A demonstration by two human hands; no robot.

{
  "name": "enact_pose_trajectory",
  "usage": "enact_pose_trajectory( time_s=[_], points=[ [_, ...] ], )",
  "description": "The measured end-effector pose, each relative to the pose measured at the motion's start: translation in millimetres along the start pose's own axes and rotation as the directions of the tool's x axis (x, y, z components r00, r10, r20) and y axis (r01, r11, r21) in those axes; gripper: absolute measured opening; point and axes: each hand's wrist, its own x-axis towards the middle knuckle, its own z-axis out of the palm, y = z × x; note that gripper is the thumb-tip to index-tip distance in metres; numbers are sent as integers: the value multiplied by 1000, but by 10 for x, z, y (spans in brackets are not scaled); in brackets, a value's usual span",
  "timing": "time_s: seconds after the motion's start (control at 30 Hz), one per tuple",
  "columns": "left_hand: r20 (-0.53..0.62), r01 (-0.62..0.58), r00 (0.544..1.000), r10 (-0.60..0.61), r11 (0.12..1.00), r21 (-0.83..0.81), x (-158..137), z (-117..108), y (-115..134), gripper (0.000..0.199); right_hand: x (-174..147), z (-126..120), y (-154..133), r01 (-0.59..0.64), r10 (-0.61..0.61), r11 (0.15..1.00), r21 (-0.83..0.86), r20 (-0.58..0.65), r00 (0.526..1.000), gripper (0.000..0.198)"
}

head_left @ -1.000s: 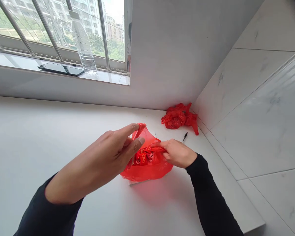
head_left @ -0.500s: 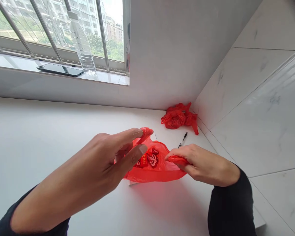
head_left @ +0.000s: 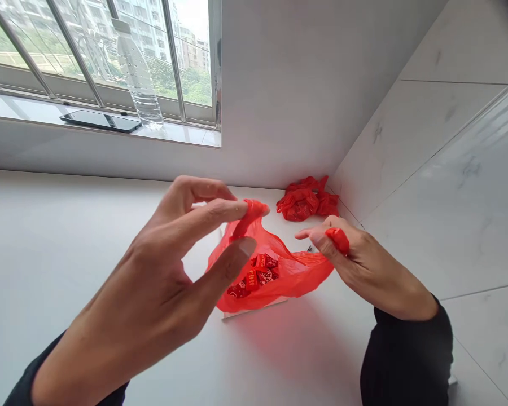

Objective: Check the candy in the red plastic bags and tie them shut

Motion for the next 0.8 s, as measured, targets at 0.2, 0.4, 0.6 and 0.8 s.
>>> enact_pose_trajectory(
  time_s=[0.2, 0.4, 0.6, 0.8],
  points=[
    [-11, 177, 980, -198, 898, -403, 64, 110, 129, 24, 0, -7, -21, -35, 94, 984, 177, -336, 937, 48],
    [175, 370, 929, -325, 810, -456, 138, 312, 62, 24, 24, 105, -186, -53, 123, 976, 212, -334, 934, 53],
    [347, 350, 899, -269, 916, -198, 130, 429, 108, 26, 21, 249, -432, 53, 41, 895, 443, -200, 979, 44],
    [504, 252, 855, -119, 946, -204, 137, 396, 172, 31, 19, 270, -480, 129, -76, 733, 667, -107, 991, 20]
  ],
)
